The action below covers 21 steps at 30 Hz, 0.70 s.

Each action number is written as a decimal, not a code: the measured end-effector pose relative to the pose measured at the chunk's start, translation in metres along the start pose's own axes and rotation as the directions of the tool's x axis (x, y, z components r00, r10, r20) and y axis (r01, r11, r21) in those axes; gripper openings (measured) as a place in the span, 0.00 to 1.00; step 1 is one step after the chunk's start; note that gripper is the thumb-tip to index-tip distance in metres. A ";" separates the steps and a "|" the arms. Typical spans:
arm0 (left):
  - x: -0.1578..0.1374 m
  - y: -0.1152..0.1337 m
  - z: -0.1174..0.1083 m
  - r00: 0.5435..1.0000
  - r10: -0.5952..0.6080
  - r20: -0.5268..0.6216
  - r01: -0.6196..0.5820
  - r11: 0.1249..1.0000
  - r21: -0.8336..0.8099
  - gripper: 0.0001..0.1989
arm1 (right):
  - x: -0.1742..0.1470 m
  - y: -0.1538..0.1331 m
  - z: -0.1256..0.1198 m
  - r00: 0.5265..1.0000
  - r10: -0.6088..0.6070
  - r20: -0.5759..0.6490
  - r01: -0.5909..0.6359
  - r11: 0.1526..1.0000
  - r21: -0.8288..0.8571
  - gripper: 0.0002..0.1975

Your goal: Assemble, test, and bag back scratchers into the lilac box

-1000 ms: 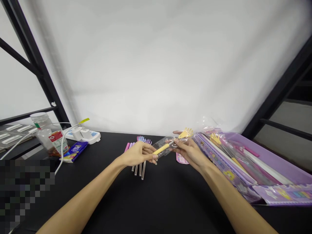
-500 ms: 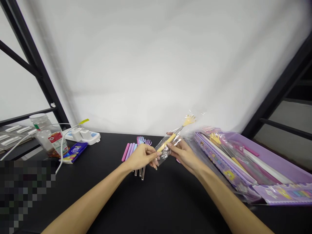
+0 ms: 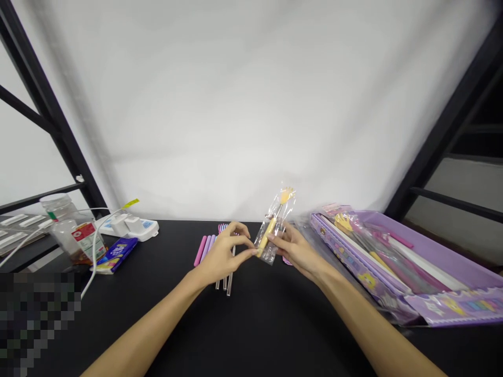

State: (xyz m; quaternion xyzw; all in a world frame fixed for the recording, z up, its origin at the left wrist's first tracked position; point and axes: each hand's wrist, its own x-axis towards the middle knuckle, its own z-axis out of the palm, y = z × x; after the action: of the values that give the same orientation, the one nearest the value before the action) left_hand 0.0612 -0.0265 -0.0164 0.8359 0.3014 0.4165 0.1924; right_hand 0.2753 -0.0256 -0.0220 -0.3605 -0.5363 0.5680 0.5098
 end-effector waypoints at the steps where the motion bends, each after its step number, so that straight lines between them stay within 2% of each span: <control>1: 0.000 0.000 0.003 0.998 -0.056 -0.022 0.055 0.998 -0.023 0.08 | -0.001 0.000 0.001 1.000 0.002 0.014 -0.002 1.000 -0.021 0.34; 4: -0.001 -0.002 0.009 0.979 -0.201 -0.010 0.198 0.971 -0.137 0.12 | -0.002 0.001 0.003 0.999 0.023 0.046 -0.019 0.996 -0.091 0.33; 7: 0.000 -0.003 0.007 0.964 -0.258 0.062 0.265 0.931 -0.250 0.20 | -0.005 0.000 0.002 0.994 0.048 0.096 -0.034 0.989 -0.142 0.30; 9: 0.002 -0.003 0.003 0.959 -0.281 0.039 0.279 0.909 -0.309 0.25 | -0.008 -0.003 0.000 0.977 0.092 0.191 -0.062 0.986 -0.155 0.28; 11: 0.005 -0.004 -0.003 0.953 -0.303 0.001 0.281 0.884 -0.374 0.28 | -0.012 -0.005 -0.001 0.920 0.202 0.335 -0.145 0.972 -0.187 0.27; 13: 0.008 -0.007 -0.007 0.949 -0.312 -0.036 0.270 0.871 -0.410 0.28 | -0.016 -0.006 0.000 0.822 0.326 0.467 -0.233 0.941 -0.247 0.27; 15: 0.010 -0.012 -0.009 0.935 -0.333 -0.119 0.261 0.876 -0.405 0.23 | -0.020 -0.006 0.004 0.708 0.417 0.570 -0.288 0.908 -0.305 0.25; 17: 0.010 -0.017 -0.010 0.910 -0.372 -0.185 0.278 0.876 -0.395 0.19 | -0.023 -0.006 0.008 0.631 0.459 0.625 -0.314 0.888 -0.336 0.24; 19: 0.009 -0.020 -0.009 0.888 -0.422 -0.185 0.317 0.851 -0.417 0.21 | -0.024 -0.007 0.011 0.592 0.491 0.639 -0.324 0.871 -0.369 0.25; 20: 0.009 -0.021 -0.009 0.880 -0.444 -0.171 0.337 0.835 -0.436 0.23 | -0.024 -0.009 0.010 0.586 0.503 0.635 -0.320 0.864 -0.388 0.25; 21: 0.008 -0.021 -0.008 0.872 -0.462 -0.161 0.350 0.820 -0.454 0.26 | -0.022 -0.012 0.008 0.602 0.505 0.618 -0.302 0.861 -0.409 0.24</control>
State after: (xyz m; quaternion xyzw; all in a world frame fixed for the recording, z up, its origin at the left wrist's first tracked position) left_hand 0.0511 -0.0046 -0.0192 0.6288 0.4025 0.5266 0.4065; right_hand 0.2749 -0.0502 -0.0124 -0.2910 -0.6632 0.6861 0.0684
